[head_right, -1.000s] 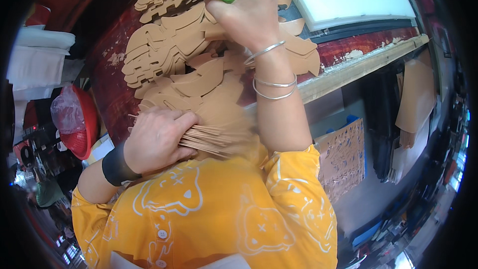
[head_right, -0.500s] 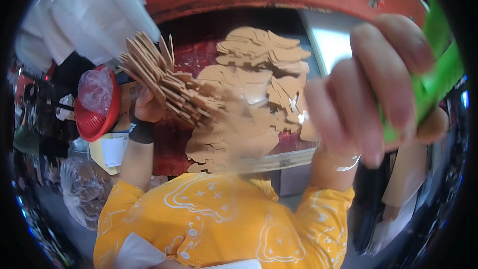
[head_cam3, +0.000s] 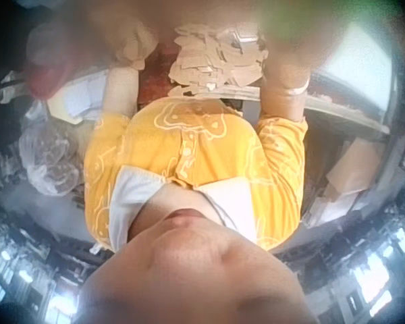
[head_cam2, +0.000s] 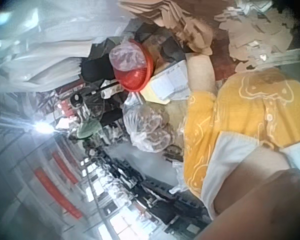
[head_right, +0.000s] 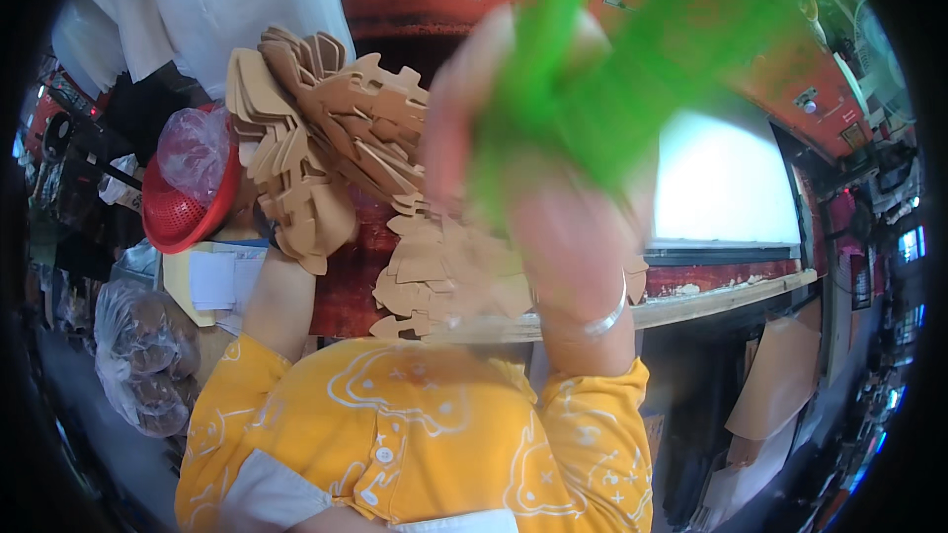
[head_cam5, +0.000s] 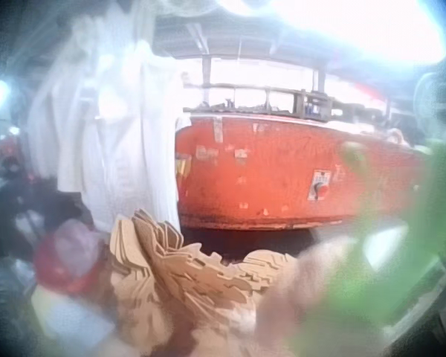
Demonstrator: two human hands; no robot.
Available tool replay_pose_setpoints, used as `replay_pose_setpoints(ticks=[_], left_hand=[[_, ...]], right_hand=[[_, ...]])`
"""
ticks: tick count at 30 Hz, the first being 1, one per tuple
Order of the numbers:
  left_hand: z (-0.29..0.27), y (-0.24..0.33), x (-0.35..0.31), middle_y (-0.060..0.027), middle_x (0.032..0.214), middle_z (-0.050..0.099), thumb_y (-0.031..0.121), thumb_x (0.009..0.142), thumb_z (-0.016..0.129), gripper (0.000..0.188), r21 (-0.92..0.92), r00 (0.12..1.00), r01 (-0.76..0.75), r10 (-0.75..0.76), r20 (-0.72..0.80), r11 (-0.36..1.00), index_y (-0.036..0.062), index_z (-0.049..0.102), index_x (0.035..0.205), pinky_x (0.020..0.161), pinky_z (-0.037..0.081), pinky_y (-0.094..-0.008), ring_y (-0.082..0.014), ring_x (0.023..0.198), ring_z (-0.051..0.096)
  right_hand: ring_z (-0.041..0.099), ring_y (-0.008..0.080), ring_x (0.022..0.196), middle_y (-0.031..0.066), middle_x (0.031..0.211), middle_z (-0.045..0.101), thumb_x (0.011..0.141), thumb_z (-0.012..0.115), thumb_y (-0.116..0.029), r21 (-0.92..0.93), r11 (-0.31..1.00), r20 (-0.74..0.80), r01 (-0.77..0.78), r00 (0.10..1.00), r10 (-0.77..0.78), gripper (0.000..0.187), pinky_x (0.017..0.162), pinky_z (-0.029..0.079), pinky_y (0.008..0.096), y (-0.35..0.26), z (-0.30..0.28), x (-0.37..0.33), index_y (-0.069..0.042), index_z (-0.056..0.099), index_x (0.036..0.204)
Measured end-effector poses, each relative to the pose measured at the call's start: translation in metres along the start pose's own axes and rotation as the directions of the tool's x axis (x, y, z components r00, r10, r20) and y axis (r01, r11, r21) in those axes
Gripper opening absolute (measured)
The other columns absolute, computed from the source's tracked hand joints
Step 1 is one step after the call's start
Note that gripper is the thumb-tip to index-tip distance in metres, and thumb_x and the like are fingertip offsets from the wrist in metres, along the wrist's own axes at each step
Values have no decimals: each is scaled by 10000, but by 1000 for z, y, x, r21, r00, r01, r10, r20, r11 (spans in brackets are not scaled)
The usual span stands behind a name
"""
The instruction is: The person repeatedly picks up flat wooden cutouts from a table, places them into clear plastic bags, and seals the bags. The person also uses a green air gun to blow dust off the cutouts before bagging them. The finished bags are placed on the table.
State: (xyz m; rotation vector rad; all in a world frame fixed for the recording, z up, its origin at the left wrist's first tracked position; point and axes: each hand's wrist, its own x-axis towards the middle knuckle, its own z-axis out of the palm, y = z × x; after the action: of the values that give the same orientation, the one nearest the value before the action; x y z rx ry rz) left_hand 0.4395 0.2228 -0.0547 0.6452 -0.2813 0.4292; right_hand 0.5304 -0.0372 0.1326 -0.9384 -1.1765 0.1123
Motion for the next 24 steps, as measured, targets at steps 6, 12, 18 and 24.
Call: replay_pose_setpoints(ticks=[6,12,18,24], left_hand=[[-5,10,-1,-85,1101,580,116,688,707,560,84,995,89,-92,39,992,-13,491,1188,872,448,-314,-185,988,550],[3,43,7,-73,1063,602,80,640,731,558,293,982,160,-184,54,943,-21,531,1151,854,448,-293,-159,961,552],[57,76,12,-61,1025,624,44,593,755,558,673,897,323,-442,6,665,-29,570,1114,837,447,-273,-132,935,554],[129,95,42,-83,919,652,155,624,788,497,975,617,213,-763,-191,-71,-56,592,1030,753,472,-277,-130,822,592]], right_hand=[[407,137,641,38,805,439,854,485,-458,84,993,-66,85,995,-80,496,560,347,276,-5,-4,12,-32,443,1103],[447,136,642,29,827,450,872,440,-428,313,939,259,145,938,-231,475,578,364,270,-13,-6,49,-26,448,1125],[470,126,591,50,798,524,874,454,-385,29,979,237,204,950,-205,430,531,362,241,17,-6,56,2,514,1050],[615,276,954,204,993,625,723,719,-307,-779,512,-122,-362,888,443,578,825,476,349,59,-14,27,55,552,1141]])
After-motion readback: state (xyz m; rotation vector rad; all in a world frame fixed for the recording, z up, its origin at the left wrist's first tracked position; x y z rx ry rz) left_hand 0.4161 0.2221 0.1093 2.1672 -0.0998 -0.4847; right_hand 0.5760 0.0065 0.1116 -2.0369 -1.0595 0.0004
